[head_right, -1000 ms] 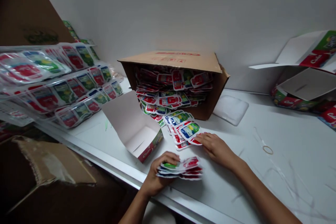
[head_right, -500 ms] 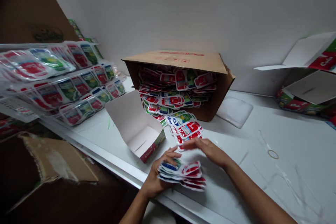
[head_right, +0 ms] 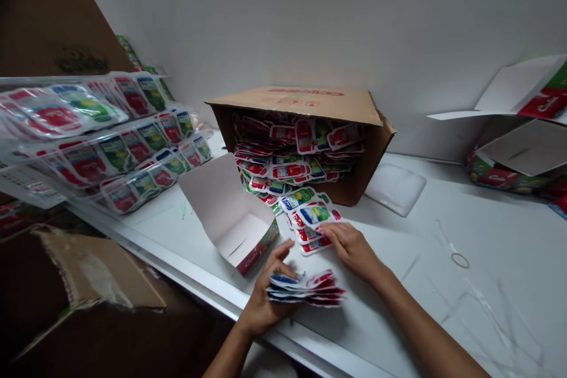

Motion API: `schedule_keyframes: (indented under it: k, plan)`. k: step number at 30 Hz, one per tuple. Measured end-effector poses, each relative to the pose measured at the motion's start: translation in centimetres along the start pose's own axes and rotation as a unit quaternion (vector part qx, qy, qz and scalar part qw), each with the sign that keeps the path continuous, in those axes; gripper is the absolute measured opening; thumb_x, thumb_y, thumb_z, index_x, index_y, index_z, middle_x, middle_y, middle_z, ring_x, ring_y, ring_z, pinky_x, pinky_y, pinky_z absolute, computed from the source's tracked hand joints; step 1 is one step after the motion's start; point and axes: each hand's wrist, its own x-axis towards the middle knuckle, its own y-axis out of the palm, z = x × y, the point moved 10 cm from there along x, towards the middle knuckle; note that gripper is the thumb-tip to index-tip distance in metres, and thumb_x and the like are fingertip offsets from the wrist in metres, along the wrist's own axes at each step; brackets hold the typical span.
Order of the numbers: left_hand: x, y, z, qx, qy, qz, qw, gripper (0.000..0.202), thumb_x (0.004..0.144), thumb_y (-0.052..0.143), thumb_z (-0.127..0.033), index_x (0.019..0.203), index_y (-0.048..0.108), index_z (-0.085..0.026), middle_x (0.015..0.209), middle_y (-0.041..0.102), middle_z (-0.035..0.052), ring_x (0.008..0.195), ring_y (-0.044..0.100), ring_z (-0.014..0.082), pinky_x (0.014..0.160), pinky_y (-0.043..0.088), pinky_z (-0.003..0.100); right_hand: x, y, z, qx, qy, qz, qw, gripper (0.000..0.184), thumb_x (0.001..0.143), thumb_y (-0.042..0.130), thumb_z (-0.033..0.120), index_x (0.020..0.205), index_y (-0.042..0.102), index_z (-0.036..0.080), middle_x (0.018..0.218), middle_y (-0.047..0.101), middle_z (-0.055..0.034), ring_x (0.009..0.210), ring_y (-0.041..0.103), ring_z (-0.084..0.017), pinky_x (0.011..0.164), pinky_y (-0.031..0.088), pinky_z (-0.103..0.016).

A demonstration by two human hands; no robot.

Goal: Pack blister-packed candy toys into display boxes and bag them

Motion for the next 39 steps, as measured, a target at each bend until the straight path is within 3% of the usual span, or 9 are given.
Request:
schedule_keyframes:
  k: [3,6,10,18,25,29,32,35,39]
  plan:
    - [-0.3,0.0,0.7,0.014,-0.006,-0.015,1.0,0.032,0.066,0.078,-0.018,0.091,0.058,-0.018,0.157,0.023,0.0126,0.141,0.03,0.0352,0.11,0.034,0.047,-2.4,0.6,3.4,0.177,0.037,0.133,0.975,0.04,0.1,0.035,0.042,0.109,0.069,0.022,0.11,0.071,-0.0059,0.101,0.065,-0.021,0.09,0.05,-0.034]
    - [-0.6,0.5,1.9,-0.064,-0.04,-0.015,0.997,0.06,0.064,0.081,-0.018,0.114,0.046,-0.022,0.138,0.049,0.0149,0.119,0.056,0.0295,0.094,0.049,0.041,-3.2,1.8,5.2,0.288,0.061,0.237,0.926,0.048,0.099,0.034,0.049,0.103,0.071,0.019,0.099,0.073,-0.0066,0.093,0.067,-0.02,0.086,0.052,-0.033]
    - [-0.7,1.1,2.6,-0.127,-0.085,-0.01,0.988,0.098,0.062,0.083,-0.016,0.141,0.024,-0.024,0.101,0.065,0.0056,0.082,0.067,0.0184,0.074,0.053,0.03,1.3,2.2,1.6,0.219,0.079,0.144,0.962,0.056,0.098,0.029,0.054,0.107,0.068,0.015,0.107,0.072,-0.012,0.099,0.066,-0.023,0.091,0.05,-0.039]
    - [-0.3,0.7,0.7,-0.04,-0.058,0.009,0.997,0.037,0.062,0.08,-0.022,0.093,0.063,-0.015,0.09,0.065,0.0054,0.079,0.063,0.0173,0.07,0.049,0.025,8.3,6.9,-1.9,-0.126,0.011,0.088,0.988,0.038,0.09,0.055,0.038,0.122,0.064,0.02,0.136,0.057,-0.0139,0.131,0.045,-0.033,0.107,0.031,-0.053]
    - [-0.6,0.2,0.9,-0.002,-0.022,-0.014,1.0,0.041,0.061,0.083,-0.025,0.095,0.062,-0.017,0.119,0.058,0.0127,0.108,0.06,0.027,0.092,0.048,0.036,3.8,-0.3,0.7,0.012,0.026,-0.023,0.999,0.041,0.099,0.036,0.044,0.113,0.069,0.024,0.116,0.07,-0.0072,0.109,0.062,-0.026,0.097,0.044,-0.043]
    - [-1.0,-0.2,1.3,0.014,-0.005,-0.03,0.999,0.042,0.062,0.083,-0.024,0.097,0.061,-0.02,0.152,0.029,0.0123,0.139,0.033,0.0352,0.111,0.032,0.047,-2.3,1.5,3.6,0.234,0.073,0.182,0.952,0.043,0.097,0.04,0.051,0.112,0.07,0.024,0.101,0.074,-0.0034,0.09,0.067,-0.023,0.08,0.053,-0.034]
    - [-1.1,0.5,2.0,-0.055,-0.022,-0.008,0.998,0.073,0.062,0.084,-0.024,0.124,0.045,-0.025,0.135,0.052,0.0136,0.117,0.058,0.0294,0.095,0.049,0.042,-4.1,2.5,3.7,0.303,0.093,0.24,0.918,0.059,0.099,0.025,0.056,0.107,0.072,0.02,0.1,0.074,-0.0067,0.093,0.068,-0.023,0.088,0.051,-0.037]
    - [-0.8,0.9,2.1,-0.052,-0.036,0.0,0.998,0.091,0.061,0.084,-0.025,0.137,0.034,-0.025,0.107,0.065,0.0078,0.088,0.067,0.0217,0.087,0.052,0.04,-1.5,2.1,0.5,0.207,0.089,0.156,0.962,0.056,0.098,0.029,0.056,0.117,0.068,0.021,0.114,0.07,-0.0098,0.107,0.064,-0.025,0.097,0.047,-0.043]
    - [0.1,1.0,-0.1,0.051,0.026,0.02,0.998,0.039,0.06,0.082,-0.027,0.094,0.063,-0.02,0.093,0.068,0.0053,0.096,0.065,0.0249,0.112,0.03,0.053,2.8,2.9,-2.4,-0.065,0.011,0.088,0.994,0.06,0.088,0.056,0.051,0.14,0.048,0.022,0.148,0.042,-0.0139,0.135,0.04,-0.032,0.108,0.032,-0.053]
